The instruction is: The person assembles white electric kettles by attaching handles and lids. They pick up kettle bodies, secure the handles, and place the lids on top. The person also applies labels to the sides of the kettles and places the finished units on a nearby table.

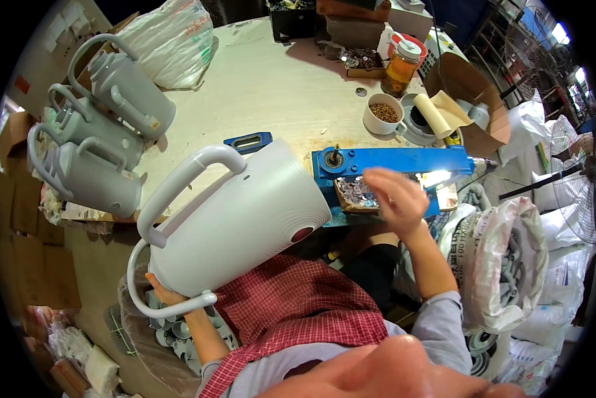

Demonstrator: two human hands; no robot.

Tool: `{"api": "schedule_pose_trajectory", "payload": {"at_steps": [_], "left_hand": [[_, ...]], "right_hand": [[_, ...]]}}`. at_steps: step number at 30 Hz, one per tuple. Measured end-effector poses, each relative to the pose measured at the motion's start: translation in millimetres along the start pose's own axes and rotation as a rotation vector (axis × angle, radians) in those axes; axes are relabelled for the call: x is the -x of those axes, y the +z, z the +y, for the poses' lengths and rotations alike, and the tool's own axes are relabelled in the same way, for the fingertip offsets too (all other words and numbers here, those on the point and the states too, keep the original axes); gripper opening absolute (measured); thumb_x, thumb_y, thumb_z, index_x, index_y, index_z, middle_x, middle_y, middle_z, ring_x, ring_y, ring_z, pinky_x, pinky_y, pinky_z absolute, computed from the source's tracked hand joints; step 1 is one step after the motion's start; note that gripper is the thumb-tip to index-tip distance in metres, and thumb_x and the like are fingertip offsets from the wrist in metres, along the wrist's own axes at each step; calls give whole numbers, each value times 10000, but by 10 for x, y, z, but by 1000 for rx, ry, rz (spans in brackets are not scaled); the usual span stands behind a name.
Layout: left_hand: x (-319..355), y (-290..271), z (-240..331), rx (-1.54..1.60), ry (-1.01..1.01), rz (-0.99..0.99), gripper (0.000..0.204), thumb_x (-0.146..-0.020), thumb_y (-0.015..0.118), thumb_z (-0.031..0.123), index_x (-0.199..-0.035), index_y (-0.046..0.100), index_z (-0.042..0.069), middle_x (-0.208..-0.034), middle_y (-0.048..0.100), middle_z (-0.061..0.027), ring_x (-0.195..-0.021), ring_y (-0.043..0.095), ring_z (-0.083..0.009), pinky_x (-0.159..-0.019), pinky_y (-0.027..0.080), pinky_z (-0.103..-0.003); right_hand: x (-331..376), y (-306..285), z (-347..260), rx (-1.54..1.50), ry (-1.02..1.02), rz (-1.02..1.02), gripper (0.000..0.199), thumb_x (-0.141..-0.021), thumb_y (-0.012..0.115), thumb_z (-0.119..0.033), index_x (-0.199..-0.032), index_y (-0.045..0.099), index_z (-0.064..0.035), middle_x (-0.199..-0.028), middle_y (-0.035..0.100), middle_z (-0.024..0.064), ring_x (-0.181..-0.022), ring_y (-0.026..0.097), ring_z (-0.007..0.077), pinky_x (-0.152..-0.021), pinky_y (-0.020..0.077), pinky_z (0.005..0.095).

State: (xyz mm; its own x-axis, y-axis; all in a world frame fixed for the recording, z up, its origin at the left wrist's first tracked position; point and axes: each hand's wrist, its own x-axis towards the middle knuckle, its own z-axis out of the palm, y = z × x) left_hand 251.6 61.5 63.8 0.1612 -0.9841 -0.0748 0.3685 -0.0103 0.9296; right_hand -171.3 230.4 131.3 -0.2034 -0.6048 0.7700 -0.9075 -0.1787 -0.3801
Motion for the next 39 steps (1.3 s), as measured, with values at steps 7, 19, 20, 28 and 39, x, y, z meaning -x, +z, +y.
{"api": "schedule_pose_trajectory", "payload": {"at_steps": [7,19,20,28,39], "left_hand": [[40,184,-14,-52,-3,3,617,-1026,360,525,-1220,581,-17,-1179,635,-147,-1023,643,-237,-857,551,-364],[-373,467,-363,-66,113,-68,588,-1042,363,477,-1137,612,-47,-1010,680,-141,-867,680,-209,-738,573,-331],[-393,588,-423,-70,121,-78,589,-1043,368,473,-1105,622,-55,-967,687,-143,-838,684,-205,-719,574,-331],[-334,1151,-583,-2,138,-256,605,-1006,467,491,-1063,645,-84,-941,699,-138,-828,685,-208,-712,566,-324],[-418,1120,-780,-126,103,-310,538,-1027,458,426,-922,668,-59,-791,691,-91,-670,641,-144,-601,515,-273]], "right_hand": [[-507,326,159,-41,-103,42,216,-764,727,57,-966,717,-16,-986,717,123,-816,708,259,-685,569,310],[-230,46,-44,-381,321,-81,261,-747,805,-84,-948,678,23,-916,670,119,-723,629,174,-660,516,265],[-154,39,-34,-339,339,-66,201,-767,778,-40,-913,659,29,-886,660,97,-717,615,148,-653,506,260],[195,-72,190,-588,687,72,139,-788,735,49,-874,626,46,-878,614,47,-778,583,104,-690,479,228],[206,-204,253,-483,702,-128,165,-778,771,-12,-849,629,33,-808,625,59,-682,610,111,-607,509,243]]}}
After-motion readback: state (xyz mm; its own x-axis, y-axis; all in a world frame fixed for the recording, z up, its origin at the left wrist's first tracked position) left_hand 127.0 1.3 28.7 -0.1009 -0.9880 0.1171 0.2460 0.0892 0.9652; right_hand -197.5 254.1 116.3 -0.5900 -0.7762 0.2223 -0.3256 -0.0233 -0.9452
